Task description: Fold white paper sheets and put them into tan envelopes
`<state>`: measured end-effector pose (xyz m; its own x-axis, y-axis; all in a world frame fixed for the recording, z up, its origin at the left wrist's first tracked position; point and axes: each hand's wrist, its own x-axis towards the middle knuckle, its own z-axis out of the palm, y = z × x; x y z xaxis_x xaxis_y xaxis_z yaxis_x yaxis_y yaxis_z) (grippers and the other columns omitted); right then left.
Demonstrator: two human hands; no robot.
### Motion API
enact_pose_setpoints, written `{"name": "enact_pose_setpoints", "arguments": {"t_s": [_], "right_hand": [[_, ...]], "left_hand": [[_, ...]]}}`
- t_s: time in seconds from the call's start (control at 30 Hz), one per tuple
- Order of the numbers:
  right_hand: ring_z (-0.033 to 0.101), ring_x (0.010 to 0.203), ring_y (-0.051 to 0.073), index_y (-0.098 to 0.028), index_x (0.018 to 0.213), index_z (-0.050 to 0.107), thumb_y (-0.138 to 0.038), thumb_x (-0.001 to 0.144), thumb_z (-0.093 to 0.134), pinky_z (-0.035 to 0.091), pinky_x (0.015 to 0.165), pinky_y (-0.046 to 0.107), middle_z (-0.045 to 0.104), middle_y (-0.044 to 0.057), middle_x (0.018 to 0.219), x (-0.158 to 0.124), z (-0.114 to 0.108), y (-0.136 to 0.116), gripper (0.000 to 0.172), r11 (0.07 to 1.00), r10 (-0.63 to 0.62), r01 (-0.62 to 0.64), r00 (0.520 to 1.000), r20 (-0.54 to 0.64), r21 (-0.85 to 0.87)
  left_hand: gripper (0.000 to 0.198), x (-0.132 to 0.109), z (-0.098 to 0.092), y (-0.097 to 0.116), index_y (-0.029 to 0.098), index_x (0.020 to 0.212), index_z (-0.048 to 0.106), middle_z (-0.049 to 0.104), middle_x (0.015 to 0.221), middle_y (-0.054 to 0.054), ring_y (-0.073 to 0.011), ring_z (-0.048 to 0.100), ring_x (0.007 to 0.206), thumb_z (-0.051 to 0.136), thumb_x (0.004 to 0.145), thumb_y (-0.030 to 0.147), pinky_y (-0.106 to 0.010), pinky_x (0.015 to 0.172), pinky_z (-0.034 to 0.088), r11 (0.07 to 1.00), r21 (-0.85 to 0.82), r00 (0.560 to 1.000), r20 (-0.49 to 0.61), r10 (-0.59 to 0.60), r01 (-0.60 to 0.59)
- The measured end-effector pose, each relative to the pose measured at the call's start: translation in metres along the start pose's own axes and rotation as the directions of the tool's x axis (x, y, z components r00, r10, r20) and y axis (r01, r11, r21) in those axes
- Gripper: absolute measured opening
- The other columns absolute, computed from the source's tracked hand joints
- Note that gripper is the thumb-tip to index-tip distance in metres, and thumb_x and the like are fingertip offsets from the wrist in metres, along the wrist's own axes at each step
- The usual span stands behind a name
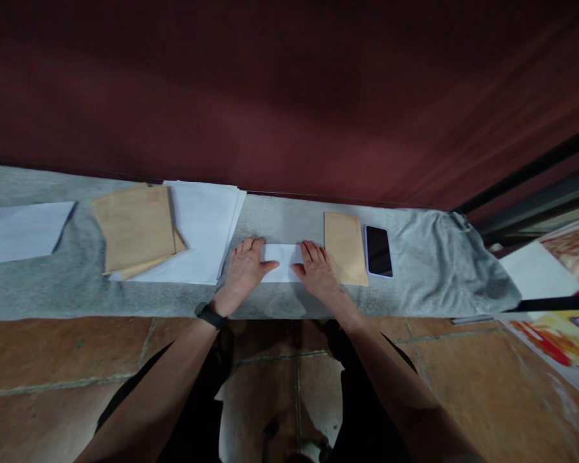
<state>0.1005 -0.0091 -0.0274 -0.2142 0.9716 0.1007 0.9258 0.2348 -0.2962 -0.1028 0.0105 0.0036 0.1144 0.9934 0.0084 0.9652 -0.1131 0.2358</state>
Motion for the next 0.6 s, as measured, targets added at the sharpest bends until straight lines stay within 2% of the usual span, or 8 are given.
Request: {"name": "enact_pose_setpoints", "arguments": {"t_s": [0.27,0.6], "right_hand": [[0.042,0.143,0.032,-0.011,0.154,0.041,-0.035,0.100,0.059,0.028,0.122,0.050,0.048,0.019,0.155,0.0012,-0.0007,-0.0002,0.062,1.000,-0.014,0.015,1.000,-0.016,0.005],[0.044,0.139,0.031,-0.010,0.153,0.043,-0.034,0.099,0.060,0.029,0.123,0.048,0.051,0.019,0.149,0.0013,-0.0050,-0.0024,0.063,1.000,-0.016,0.016,1.000,-0.010,0.010]], "left_hand": [[0.057,0.0006,0.0072,-0.0029,0.018,0.128,0.056,0.062,0.127,-0.014,-0.0347,0.058,0.118,0.075,0.084,0.048,-0.043,0.096,0.045,1.000,0.006,0.999,-0.048,0.014,-0.014],[0.053,-0.0033,0.0029,-0.0014,0.017,0.126,0.054,0.065,0.124,-0.015,-0.0348,0.059,0.119,0.075,0.085,0.044,-0.044,0.097,0.046,0.999,0.014,0.997,-0.053,0.049,-0.048]]}}
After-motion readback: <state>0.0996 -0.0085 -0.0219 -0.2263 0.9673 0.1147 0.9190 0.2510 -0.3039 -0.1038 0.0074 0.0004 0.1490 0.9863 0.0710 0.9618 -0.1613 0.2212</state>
